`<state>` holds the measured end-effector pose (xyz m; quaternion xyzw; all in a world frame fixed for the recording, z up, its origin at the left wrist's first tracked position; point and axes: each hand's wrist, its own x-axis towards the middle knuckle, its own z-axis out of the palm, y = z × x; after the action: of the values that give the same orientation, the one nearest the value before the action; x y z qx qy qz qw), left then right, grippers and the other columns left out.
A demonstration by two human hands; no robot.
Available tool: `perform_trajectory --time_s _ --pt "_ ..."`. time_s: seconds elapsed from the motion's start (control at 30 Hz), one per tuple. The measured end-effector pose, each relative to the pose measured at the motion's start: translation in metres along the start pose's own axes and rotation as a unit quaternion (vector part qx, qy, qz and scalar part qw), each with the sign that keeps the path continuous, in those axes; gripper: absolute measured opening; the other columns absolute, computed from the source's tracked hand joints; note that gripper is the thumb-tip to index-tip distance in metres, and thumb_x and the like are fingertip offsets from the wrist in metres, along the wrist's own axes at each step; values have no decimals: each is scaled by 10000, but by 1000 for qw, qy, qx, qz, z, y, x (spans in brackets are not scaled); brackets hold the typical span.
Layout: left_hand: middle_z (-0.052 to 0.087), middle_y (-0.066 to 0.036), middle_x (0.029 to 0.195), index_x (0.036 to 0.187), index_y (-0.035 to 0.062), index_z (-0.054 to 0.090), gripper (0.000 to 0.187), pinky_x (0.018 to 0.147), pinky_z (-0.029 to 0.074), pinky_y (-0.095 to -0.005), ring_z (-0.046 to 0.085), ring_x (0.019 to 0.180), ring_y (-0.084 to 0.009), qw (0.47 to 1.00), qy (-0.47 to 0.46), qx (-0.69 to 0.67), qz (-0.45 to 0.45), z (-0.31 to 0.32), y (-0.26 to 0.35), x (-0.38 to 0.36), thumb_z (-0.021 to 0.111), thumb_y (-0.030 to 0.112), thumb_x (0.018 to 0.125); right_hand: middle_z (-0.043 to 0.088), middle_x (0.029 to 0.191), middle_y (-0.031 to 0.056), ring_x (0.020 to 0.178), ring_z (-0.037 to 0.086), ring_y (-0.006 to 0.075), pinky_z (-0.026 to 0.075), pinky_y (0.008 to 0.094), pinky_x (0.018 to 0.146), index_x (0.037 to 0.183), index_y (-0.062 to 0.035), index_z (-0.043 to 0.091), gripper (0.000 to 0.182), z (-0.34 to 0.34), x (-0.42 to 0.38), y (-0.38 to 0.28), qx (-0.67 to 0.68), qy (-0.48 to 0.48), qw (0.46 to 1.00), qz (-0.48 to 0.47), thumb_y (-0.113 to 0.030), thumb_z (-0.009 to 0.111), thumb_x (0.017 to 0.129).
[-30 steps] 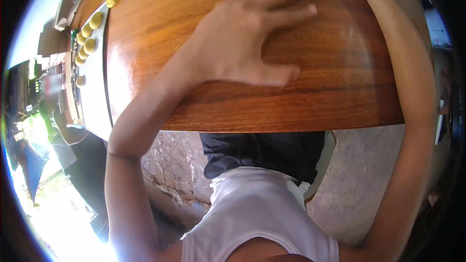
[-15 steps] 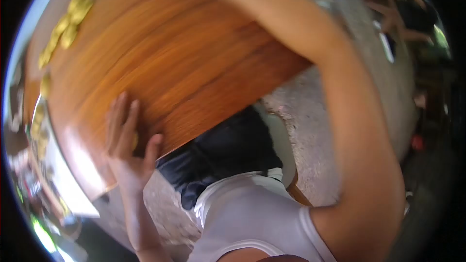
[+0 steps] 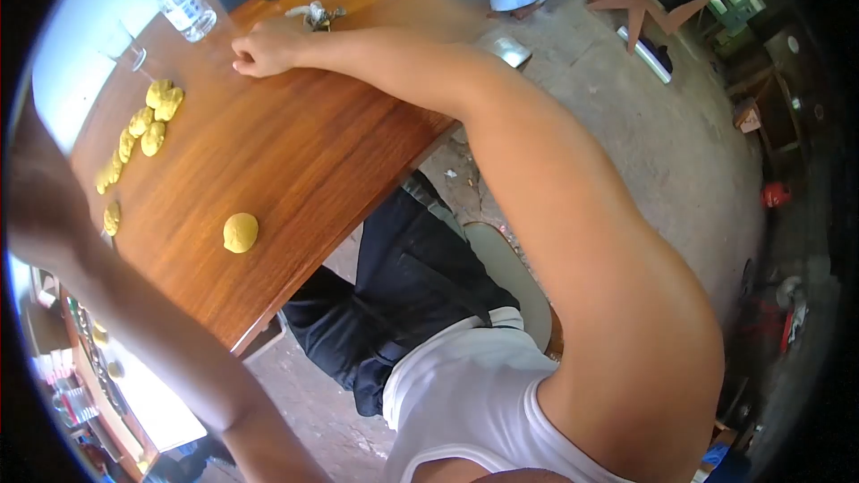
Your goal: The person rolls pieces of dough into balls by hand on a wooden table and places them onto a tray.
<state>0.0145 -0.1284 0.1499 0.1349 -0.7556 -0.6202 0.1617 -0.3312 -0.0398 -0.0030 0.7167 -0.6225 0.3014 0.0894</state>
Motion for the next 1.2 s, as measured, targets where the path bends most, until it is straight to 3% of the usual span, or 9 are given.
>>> perform_trajectory --time_s 0.03,0.17,0.23,0.3,0.4,1.0,1.07,1.13,1.2 --pt "480 -225 1526 1522 -57 388 468 1198 381 -390 475 1432 -287 1000 -4 1 11 -19 -5 1 430 124 1093 724 741 92 742 718 310 551 473 682 857 -141 691 309 -4 -2 -3 -13 -3 1000 5 -434 636 937" --pt "610 -211 1354 1339 -47 562 379 1111 445 -411 575 1291 -317 911 -183 200 309 351 78 23 489 150 1024 735 779 119 744 722 348 564 486 682 895 -147 705 341 17 3 16 -39 37 998 -17 -475 623 945" --pt "676 -204 1268 1247 -42 649 354 1068 477 -422 625 1220 -333 810 -257 295 436 314 61 29 519 163 989 750 863 154 776 727 362 565 494 686 1024 -140 702 373 1 -1 2 -100 -29 992 69 -493 600 965" --pt "706 -210 1197 1117 -18 734 292 1020 485 -432 660 1134 -347 880 -59 190 430 287 69 24 640 119 877 749 854 152 778 727 363 564 497 692 1009 -139 704 372 -8 -10 5 -94 -16 992 83 -494 605 961" --pt "710 -209 1163 1130 -10 740 321 1019 470 -432 669 1089 -360 921 -60 146 357 287 64 -8 635 178 893 745 829 149 783 727 366 563 508 712 961 -136 710 372 -14 -1 -4 -60 0 995 76 -496 617 949" --pt "429 -364 1452 1047 1 735 410 1176 288 -622 379 1375 -543 877 -217 110 414 360 55 5 502 331 976 733 762 125 739 721 360 561 508 672 917 -149 712 357 -6 -1 -6 -37 -11 996 86 -497 638 942" --pt "408 -380 1465 1067 -3 734 442 1222 219 -637 349 1418 -550 896 -145 164 388 360 40 20 476 348 991 732 760 132 733 720 361 563 512 661 935 -161 712 368 -2 -3 -2 -40 7 996 82 -519 630 949" --pt "282 -364 1591 1083 2 702 443 1238 95 -670 209 1512 -548 912 -296 126 253 356 33 36 460 367 1010 744 798 122 731 733 341 572 503 667 960 -196 715 358 -4 1 -2 -52 -14 994 90 -541 619 945" --pt "243 -378 1608 1092 6 713 462 1245 104 -660 170 1514 -579 878 -293 67 374 369 45 14 462 382 1000 734 749 110 685 721 344 567 502 655 961 -174 708 344 -10 3 -6 -50 -33 994 90 -508 626 953"
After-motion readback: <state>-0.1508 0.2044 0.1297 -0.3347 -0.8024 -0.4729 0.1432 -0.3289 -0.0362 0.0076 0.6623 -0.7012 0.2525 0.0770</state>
